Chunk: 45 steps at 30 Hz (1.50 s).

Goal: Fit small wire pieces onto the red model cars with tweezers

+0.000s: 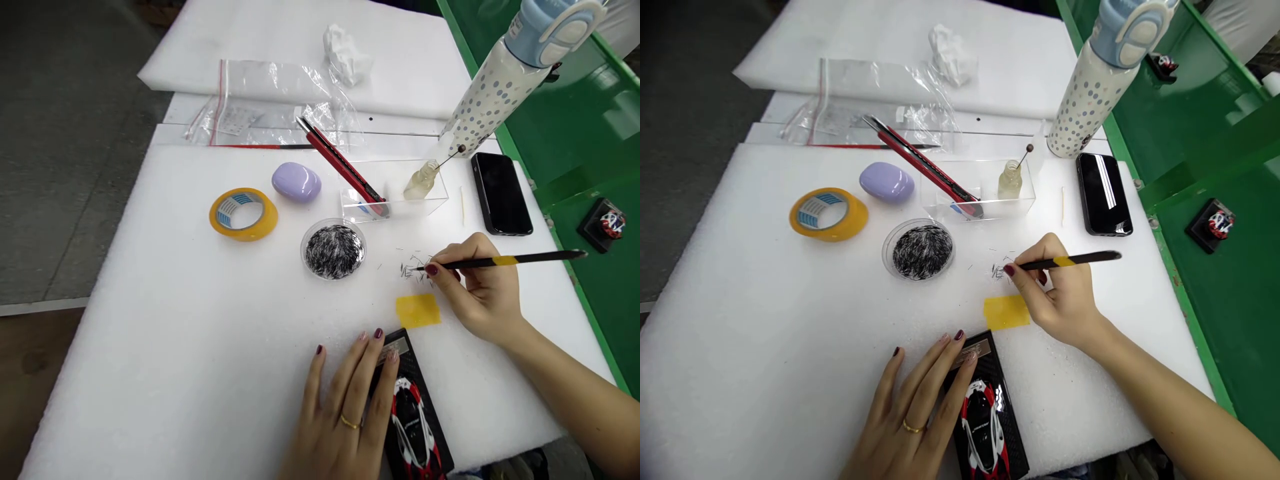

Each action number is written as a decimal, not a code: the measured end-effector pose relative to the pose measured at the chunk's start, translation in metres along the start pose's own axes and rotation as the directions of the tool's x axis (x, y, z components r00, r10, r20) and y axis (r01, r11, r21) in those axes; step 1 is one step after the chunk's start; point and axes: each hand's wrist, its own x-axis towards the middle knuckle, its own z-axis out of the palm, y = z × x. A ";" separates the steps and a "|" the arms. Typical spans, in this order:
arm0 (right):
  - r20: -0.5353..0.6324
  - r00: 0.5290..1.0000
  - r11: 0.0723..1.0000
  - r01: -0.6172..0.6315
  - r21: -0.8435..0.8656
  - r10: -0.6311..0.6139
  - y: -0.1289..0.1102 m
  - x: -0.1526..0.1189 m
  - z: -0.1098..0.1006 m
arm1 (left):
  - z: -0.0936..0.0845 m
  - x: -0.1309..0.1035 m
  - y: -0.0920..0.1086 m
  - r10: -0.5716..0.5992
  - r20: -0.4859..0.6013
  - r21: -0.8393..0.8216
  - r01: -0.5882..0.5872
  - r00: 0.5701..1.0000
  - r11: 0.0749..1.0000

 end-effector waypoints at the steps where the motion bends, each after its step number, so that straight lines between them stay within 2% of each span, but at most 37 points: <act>1: -0.020 0.999 0.997 -0.044 0.066 0.046 -0.002 -0.001 -0.002 | -0.001 -0.001 -0.001 0.016 -0.004 -0.023 -0.016 1.000 1.000; 3: -0.041 0.989 0.969 -0.130 0.212 0.141 -0.009 -0.007 -0.006 | -0.005 -0.001 -0.002 0.014 -0.020 -0.111 -0.016 1.000 0.994; 5: -0.031 0.977 0.921 -0.186 0.343 0.209 -0.017 -0.016 -0.012 | -0.010 0.001 0.002 -0.071 -0.095 -0.221 0.048 0.993 0.974; 8: 0.007 0.968 0.863 -0.227 0.450 0.251 -0.031 -0.037 -0.016 | -0.018 0.014 0.016 -0.278 -0.221 -0.363 0.186 0.935 0.913; 10: 0.011 0.966 0.846 -0.232 0.480 0.258 -0.038 -0.052 -0.015 | -0.021 0.025 0.027 -0.340 -0.247 -0.430 0.212 0.907 0.878; 13: -0.063 0.968 0.865 -0.188 0.465 0.244 -0.042 -0.068 -0.013 | -0.022 0.036 0.037 -0.393 -0.250 -0.451 0.252 0.885 0.856; 17: -0.157 0.967 0.913 -0.125 0.388 0.199 -0.033 -0.076 -0.024 | -0.019 0.027 0.036 -0.482 -0.283 -0.432 0.339 0.829 0.836; 22: -0.213 0.954 0.959 -0.160 0.235 0.212 -0.017 -0.057 -0.046 | -0.017 0.011 0.025 -0.557 -0.308 -0.452 0.396 0.771 0.799; 26: -0.065 0.966 0.960 -0.238 0.146 0.250 -0.011 -0.020 -0.044 | -0.011 0.013 0.022 -0.550 -0.309 -0.488 0.367 0.776 0.792; 30: 0.056 0.944 0.936 -0.330 0.121 0.326 -0.006 0.004 -0.027 | -0.009 0.016 0.019 -0.540 -0.250 -0.510 0.364 0.804 0.779; 32: 0.052 0.941 0.937 -0.338 0.091 0.334 -0.002 0.008 -0.018 | -0.009 0.014 0.018 -0.546 -0.221 -0.524 0.375 0.808 0.765; 38: -0.059 0.954 0.955 -0.292 0.045 0.294 0.003 0.004 -0.005 | -0.011 0.011 0.016 -0.544 -0.177 -0.564 0.369 0.820 0.739; 45: -0.041 0.962 0.963 -0.270 -0.003 0.269 0.002 0.005 -0.001 | -0.015 0.010 0.018 -0.587 -0.110 -0.579 0.428 0.802 0.694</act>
